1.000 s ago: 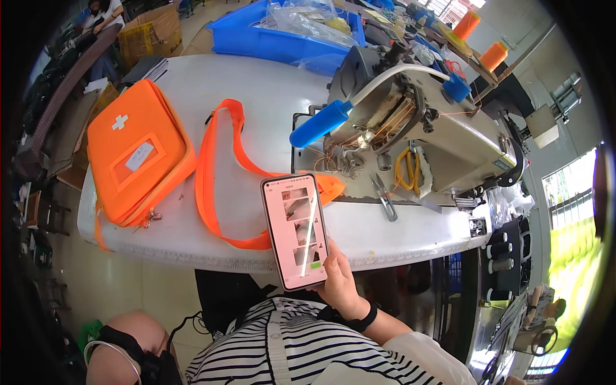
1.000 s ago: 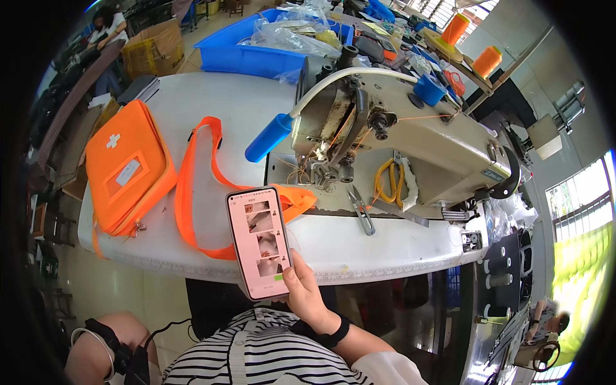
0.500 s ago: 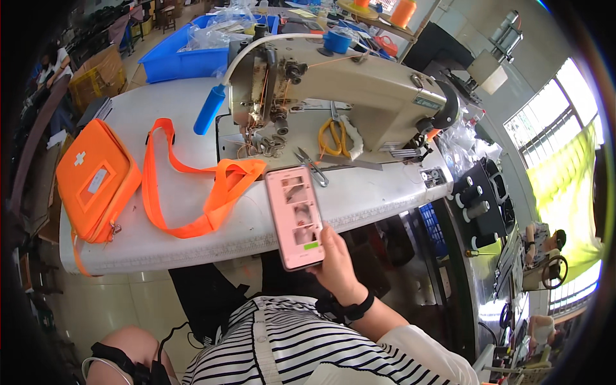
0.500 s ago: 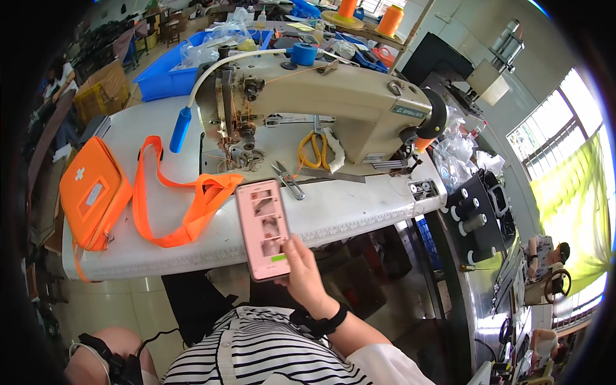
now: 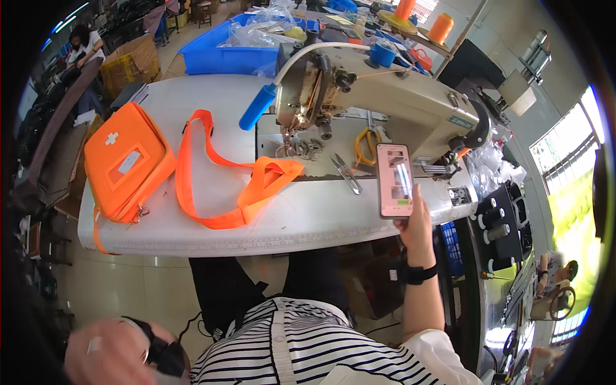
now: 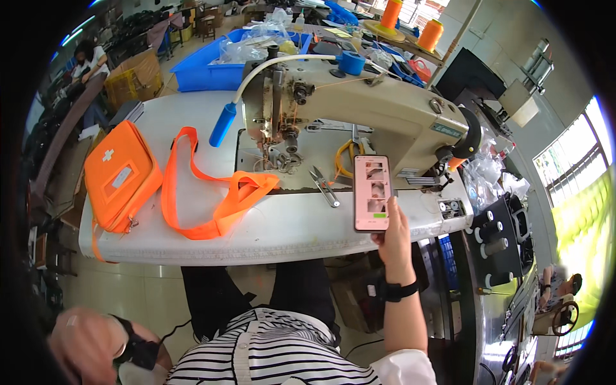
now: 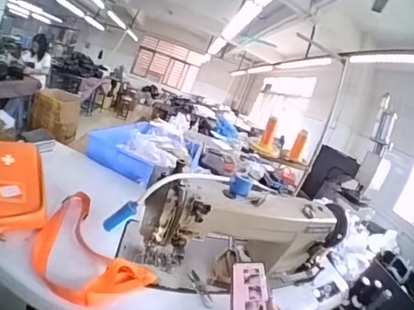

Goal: The person uses a sewing machine to stitch an orange strap. They cut the strap with scissors, fold the end, and sew it under the machine's presser foot. The person trims excess thread and inspects the finished seam.

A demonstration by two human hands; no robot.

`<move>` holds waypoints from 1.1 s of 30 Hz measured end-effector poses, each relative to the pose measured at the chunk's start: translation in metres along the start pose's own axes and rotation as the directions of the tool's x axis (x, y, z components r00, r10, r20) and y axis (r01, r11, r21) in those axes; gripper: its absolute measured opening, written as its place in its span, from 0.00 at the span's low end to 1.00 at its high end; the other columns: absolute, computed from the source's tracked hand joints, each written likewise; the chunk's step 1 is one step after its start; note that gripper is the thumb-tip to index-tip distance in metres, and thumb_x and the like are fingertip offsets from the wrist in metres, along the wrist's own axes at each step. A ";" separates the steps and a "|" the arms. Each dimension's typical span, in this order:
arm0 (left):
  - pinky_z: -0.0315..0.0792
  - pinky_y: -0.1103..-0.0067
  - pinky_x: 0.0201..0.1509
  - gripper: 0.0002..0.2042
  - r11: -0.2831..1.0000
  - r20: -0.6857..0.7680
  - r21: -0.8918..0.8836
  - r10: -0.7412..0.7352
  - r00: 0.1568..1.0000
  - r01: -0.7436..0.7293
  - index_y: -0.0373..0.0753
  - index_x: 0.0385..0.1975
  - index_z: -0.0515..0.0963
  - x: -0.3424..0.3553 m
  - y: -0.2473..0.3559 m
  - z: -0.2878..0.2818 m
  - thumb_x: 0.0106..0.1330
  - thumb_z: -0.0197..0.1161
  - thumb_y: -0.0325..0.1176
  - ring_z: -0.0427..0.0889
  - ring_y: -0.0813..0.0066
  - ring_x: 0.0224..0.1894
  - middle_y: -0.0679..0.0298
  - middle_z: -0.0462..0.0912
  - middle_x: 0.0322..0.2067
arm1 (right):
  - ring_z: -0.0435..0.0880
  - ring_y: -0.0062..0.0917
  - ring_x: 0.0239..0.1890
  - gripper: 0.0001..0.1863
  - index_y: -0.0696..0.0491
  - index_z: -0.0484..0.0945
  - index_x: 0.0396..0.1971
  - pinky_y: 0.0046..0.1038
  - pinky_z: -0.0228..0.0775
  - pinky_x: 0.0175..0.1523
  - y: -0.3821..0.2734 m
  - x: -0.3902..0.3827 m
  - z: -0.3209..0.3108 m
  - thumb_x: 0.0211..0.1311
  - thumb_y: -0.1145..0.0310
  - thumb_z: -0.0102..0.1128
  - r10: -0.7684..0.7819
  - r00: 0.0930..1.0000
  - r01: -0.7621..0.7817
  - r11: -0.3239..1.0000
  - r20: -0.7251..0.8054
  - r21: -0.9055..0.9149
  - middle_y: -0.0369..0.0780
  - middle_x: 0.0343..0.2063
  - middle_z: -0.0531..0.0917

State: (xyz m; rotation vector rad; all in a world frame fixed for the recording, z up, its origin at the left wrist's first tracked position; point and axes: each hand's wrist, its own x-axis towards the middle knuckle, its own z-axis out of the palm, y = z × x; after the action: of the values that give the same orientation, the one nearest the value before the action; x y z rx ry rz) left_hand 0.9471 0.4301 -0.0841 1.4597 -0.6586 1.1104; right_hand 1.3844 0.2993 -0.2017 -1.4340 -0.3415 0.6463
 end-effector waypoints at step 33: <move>0.63 0.69 0.64 0.27 0.743 -0.974 0.228 0.165 0.157 0.630 0.30 0.64 0.59 -0.192 -0.003 -0.091 0.76 0.39 0.47 0.70 0.66 0.59 0.53 0.67 0.60 | 0.70 0.13 0.17 0.19 0.49 0.71 0.44 0.15 0.56 0.17 0.106 -0.171 0.411 0.66 0.49 0.56 0.505 0.107 -0.488 0.777 0.856 -0.398 0.30 0.26 0.78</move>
State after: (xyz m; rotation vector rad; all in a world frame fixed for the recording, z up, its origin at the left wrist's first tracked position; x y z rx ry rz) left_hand 0.8489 0.4825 -0.2651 0.8863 1.0212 1.7554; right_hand 0.9884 0.5270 -0.2249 -0.9600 -0.7944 2.1418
